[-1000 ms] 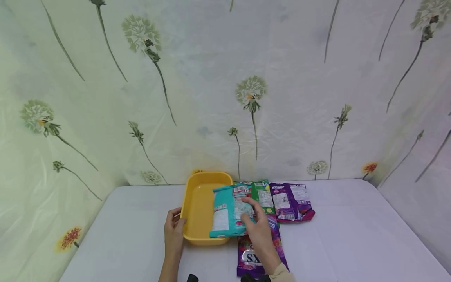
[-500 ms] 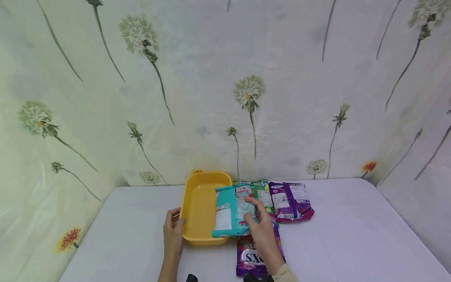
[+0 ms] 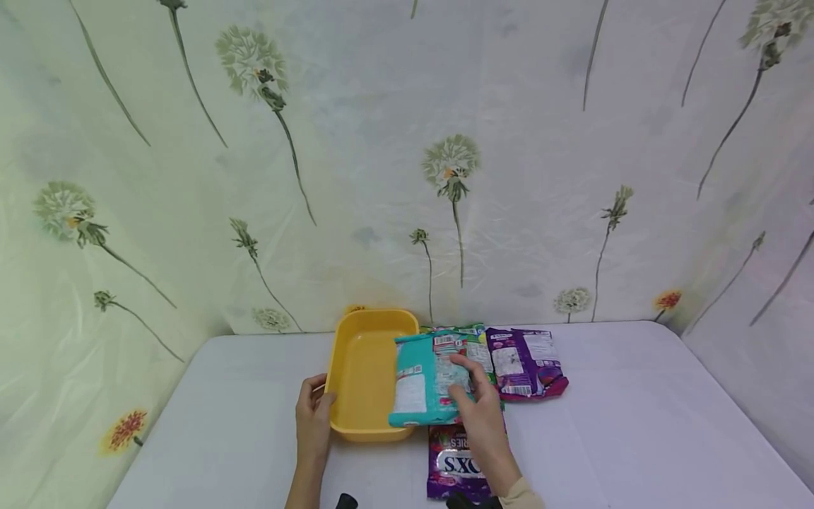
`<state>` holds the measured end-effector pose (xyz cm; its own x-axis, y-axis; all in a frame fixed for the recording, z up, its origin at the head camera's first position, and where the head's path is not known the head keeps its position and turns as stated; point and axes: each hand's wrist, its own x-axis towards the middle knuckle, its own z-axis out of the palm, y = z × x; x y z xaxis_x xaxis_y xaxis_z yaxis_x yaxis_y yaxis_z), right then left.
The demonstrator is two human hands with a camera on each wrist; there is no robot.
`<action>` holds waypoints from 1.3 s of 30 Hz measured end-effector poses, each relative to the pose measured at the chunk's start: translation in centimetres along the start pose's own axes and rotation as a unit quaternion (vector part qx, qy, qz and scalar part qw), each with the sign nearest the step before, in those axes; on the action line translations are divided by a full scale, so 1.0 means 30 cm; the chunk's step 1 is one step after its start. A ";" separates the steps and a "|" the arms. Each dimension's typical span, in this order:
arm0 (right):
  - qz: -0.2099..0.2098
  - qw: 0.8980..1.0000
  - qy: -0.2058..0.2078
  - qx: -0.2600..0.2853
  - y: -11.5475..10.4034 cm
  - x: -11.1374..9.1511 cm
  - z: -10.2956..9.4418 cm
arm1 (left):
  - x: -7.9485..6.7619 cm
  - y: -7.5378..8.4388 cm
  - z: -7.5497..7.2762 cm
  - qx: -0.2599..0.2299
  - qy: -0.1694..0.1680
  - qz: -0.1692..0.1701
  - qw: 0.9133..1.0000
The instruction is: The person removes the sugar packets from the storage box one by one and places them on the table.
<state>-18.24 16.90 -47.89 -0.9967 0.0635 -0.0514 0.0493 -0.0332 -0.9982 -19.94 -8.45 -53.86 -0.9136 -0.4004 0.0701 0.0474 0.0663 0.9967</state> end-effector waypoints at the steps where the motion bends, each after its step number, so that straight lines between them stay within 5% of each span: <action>1: 0.001 1.000 -0.001 0.006 -0.001 0.000 -0.003 | 0.002 -0.006 0.001 0.001 0.002 0.002 1.000; 12: -0.005 1.000 0.000 0.025 -0.003 0.002 -0.031 | 0.001 -0.004 0.005 0.012 0.003 0.003 1.000; 18: -0.005 1.000 -0.001 0.018 0.002 0.003 -0.051 | -0.024 0.056 0.002 0.016 -0.004 -0.007 1.000; 25: 0.006 1.000 -0.009 0.013 -0.004 -0.009 -0.070 | -0.005 -0.009 0.010 0.013 0.005 0.009 1.000; 35: -0.009 0.999 -0.018 0.043 0.004 -0.020 -0.102 | -0.034 0.085 -0.004 0.021 -0.003 -0.004 1.000; 39: -0.012 0.999 -0.012 0.039 0.008 -0.021 -0.116 | -0.028 0.066 -0.003 0.019 -0.003 -0.006 1.000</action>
<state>-17.36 20.32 -48.19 -0.9988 0.0414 -0.0267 0.0220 -0.1095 -0.9937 -19.04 -8.07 -51.93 -0.9163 -0.3963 0.0585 0.0221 0.0959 0.9951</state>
